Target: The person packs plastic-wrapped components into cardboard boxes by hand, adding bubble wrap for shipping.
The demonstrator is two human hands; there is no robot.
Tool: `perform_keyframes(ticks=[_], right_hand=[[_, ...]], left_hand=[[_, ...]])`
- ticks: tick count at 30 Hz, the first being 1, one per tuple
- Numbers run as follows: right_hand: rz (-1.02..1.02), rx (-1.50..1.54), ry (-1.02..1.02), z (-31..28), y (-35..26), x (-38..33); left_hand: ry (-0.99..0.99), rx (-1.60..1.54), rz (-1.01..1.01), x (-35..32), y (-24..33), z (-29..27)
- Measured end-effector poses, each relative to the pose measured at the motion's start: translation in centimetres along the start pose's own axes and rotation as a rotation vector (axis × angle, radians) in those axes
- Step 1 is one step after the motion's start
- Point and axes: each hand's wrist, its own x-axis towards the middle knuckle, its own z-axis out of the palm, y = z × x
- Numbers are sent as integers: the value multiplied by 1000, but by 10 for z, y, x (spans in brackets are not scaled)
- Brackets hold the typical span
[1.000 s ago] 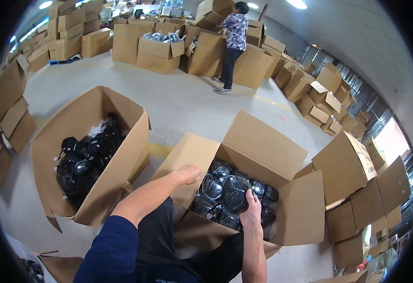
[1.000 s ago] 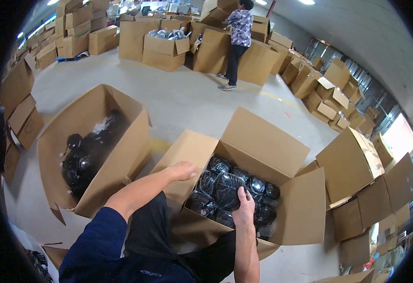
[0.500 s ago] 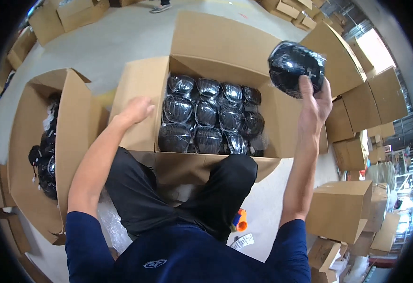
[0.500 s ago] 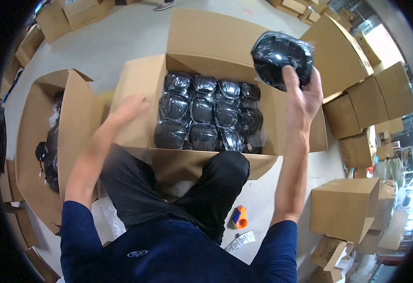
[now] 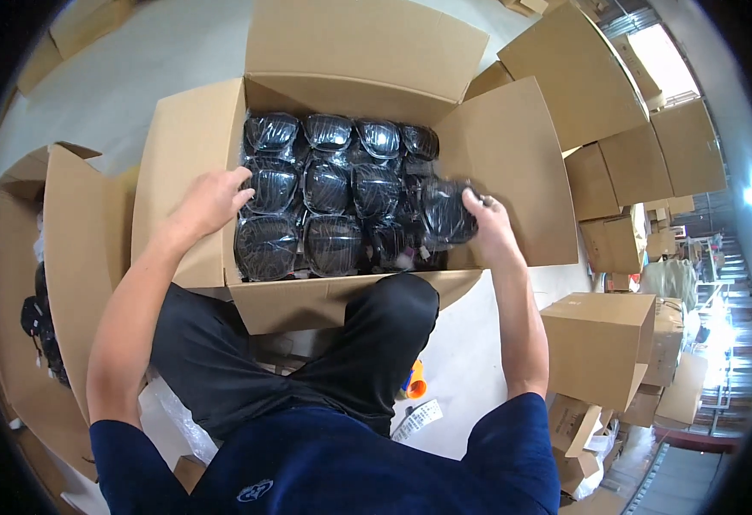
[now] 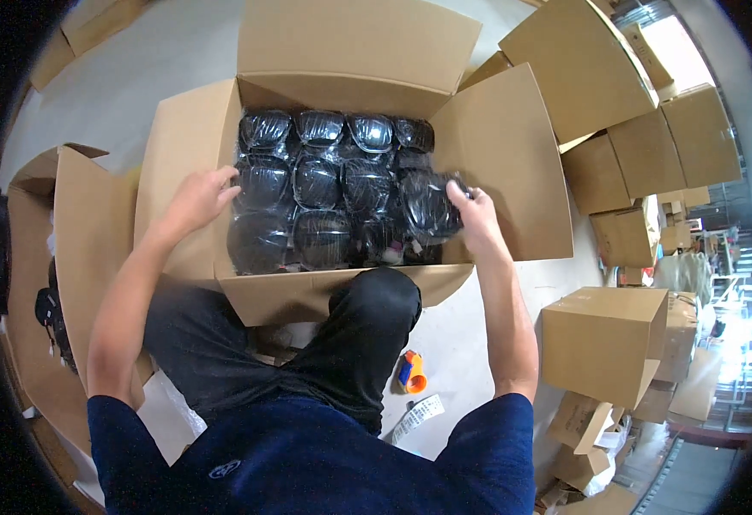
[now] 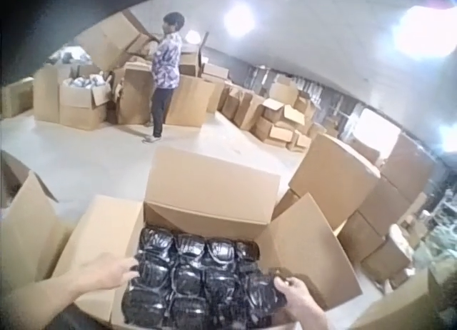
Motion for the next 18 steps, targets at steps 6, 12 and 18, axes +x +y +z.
perform_keyframes(ticks=[6, 12, 18], right_hand=[[-8, -773, 84, -15, 39, 4], [-201, -1097, 118, -9, 75, 8], [-327, -1661, -263, 3, 59, -19]], left_hand=[[-98, 2, 69, 15, 19, 4], [-135, 10, 117, 18, 15, 14], [-156, -10, 118, 10, 14, 7]])
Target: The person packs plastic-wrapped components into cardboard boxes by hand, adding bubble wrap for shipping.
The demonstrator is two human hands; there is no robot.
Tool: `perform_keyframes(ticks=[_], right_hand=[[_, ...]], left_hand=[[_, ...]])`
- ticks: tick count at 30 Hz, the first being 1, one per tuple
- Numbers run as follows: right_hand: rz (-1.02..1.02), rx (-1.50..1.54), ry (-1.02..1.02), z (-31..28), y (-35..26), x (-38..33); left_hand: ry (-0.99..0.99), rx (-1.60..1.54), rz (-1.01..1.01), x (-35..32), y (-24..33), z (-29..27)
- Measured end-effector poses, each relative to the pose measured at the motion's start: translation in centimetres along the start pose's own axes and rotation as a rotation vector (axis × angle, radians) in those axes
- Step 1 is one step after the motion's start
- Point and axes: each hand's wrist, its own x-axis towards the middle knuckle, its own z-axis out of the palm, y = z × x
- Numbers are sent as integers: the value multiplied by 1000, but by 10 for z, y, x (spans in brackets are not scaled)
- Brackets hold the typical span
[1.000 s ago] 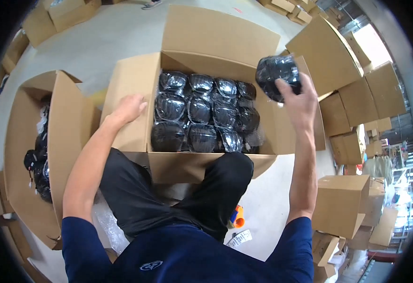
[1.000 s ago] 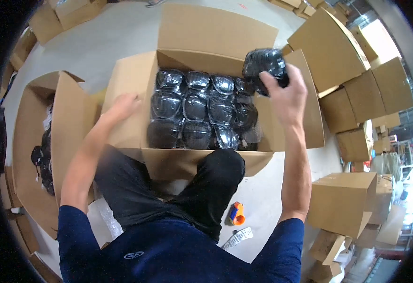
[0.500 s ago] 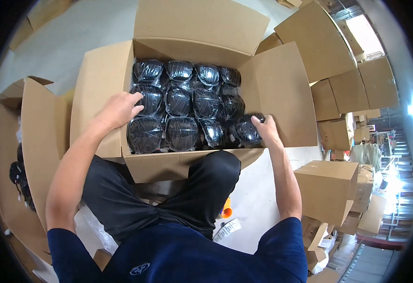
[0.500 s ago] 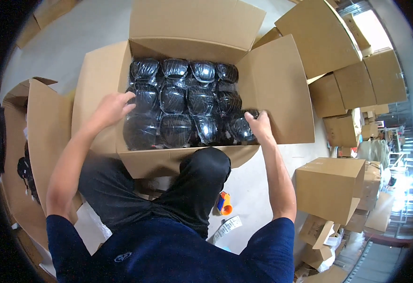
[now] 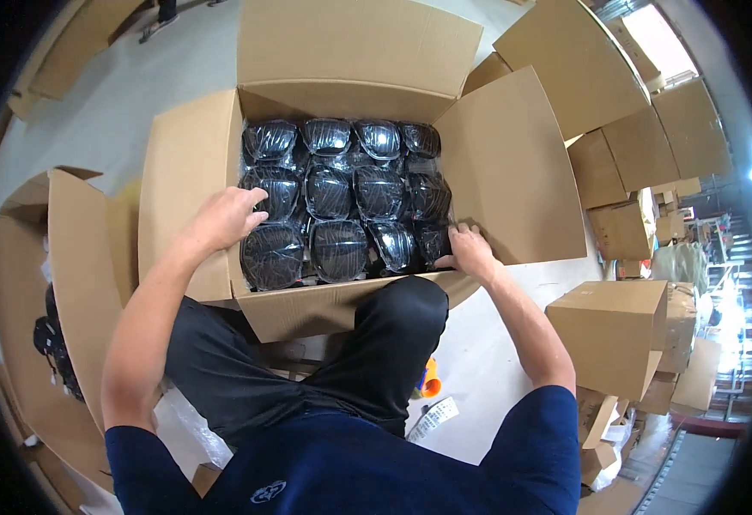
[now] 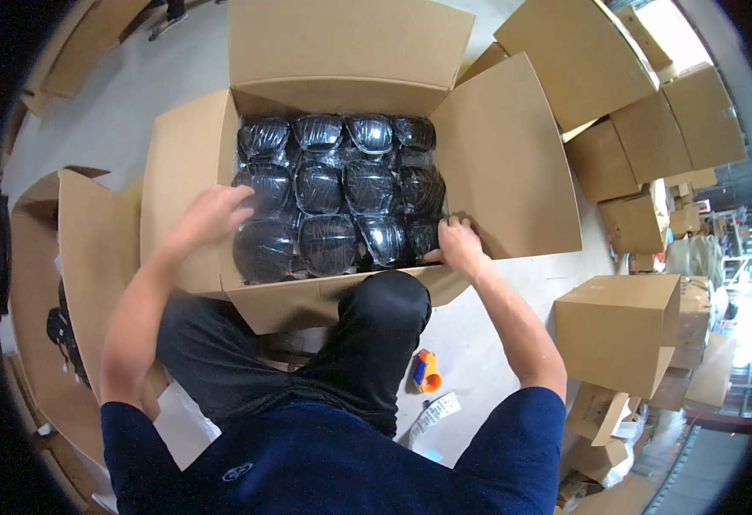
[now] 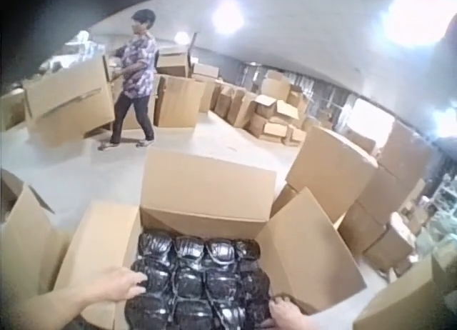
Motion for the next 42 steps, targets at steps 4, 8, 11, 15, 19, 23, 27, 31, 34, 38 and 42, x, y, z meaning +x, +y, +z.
perform_keyframes(ticks=[4, 8, 11, 15, 19, 23, 27, 31, 34, 38, 42], right_hand=[[-30, -87, -92, 5, 0, 17], [-58, -187, -126, 36, 12, 36], [-94, -183, -89, 24, -2, 27], [-238, 107, 119, -19, -28, 9], [-267, -102, -55, 8, -48, 35], [-235, 150, -41, -36, -49, 56], [-264, 208, 337, -5, -65, 80], [-213, 188, 371, 25, -73, 97], [-227, 153, 398, 29, -73, 98], [-224, 182, 374, 32, -81, 98], [-180, 365, 259, 10, -85, 70]], left_hand=[[-18, 24, 9, 5, 3, 3], [-70, 63, 31, 10, 13, 1], [-97, 59, 47, 4, 7, 20], [-146, 53, 98, 0, 23, 18], [-252, 153, 229, 12, 48, 30], [-184, 215, 378, 21, 71, 62], [-177, 280, 225, 51, 96, 107], [-121, 256, 84, 58, 97, 141], [-140, 247, 49, 58, 97, 142], [-201, 239, 61, 47, 91, 135], [-43, -82, 30, -9, 101, 83]])
